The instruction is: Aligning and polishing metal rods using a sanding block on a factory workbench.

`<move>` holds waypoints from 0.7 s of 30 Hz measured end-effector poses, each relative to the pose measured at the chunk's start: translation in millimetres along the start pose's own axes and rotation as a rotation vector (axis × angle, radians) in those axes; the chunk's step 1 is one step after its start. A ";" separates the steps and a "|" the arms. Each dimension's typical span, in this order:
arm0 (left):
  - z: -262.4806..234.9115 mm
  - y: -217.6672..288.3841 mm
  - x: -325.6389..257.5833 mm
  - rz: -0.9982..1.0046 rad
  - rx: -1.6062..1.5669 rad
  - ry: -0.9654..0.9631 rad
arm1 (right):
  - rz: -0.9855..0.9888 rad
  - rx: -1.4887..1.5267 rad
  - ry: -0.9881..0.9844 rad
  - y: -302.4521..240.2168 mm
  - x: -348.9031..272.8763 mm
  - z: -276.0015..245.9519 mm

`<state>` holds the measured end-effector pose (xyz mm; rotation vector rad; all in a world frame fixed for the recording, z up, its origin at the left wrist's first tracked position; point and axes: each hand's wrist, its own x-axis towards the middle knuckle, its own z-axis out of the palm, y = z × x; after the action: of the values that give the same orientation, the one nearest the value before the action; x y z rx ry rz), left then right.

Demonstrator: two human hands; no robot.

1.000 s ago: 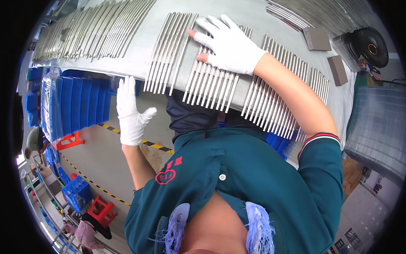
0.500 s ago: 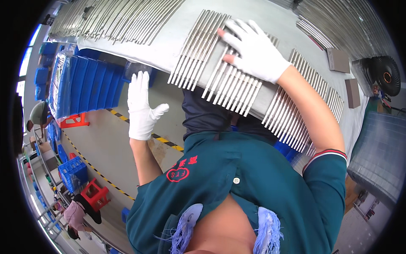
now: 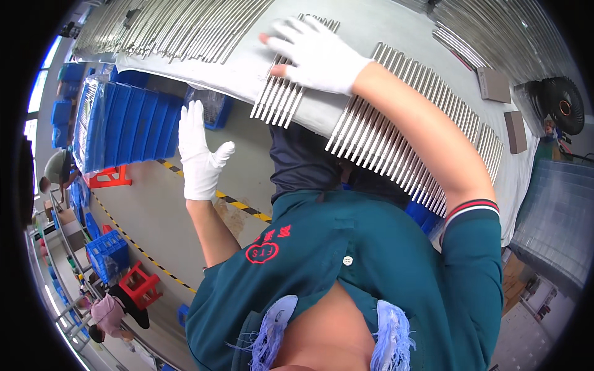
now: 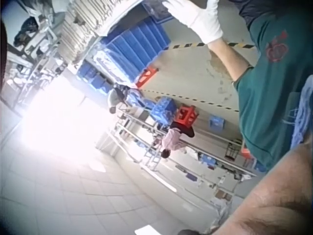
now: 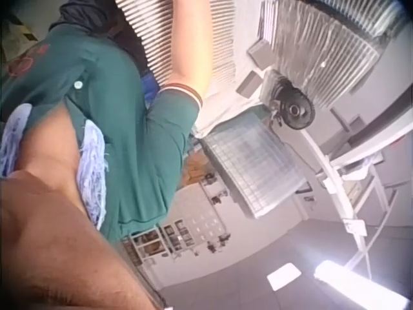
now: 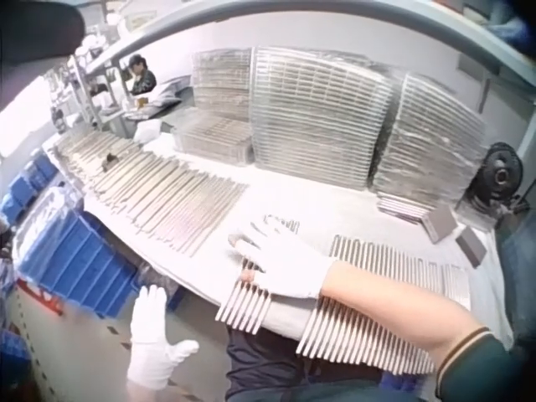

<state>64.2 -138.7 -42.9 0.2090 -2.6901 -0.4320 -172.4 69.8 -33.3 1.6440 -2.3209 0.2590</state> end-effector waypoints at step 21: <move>18.4 64.1 55.5 0.109 -0.698 -0.231 | 0.160 0.184 -0.194 9.6 -134.0 -73.4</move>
<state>1.1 -84.9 -17.4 -0.2007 -2.5575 -1.3794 -130.6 214.9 -8.3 1.6313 -2.6509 0.3724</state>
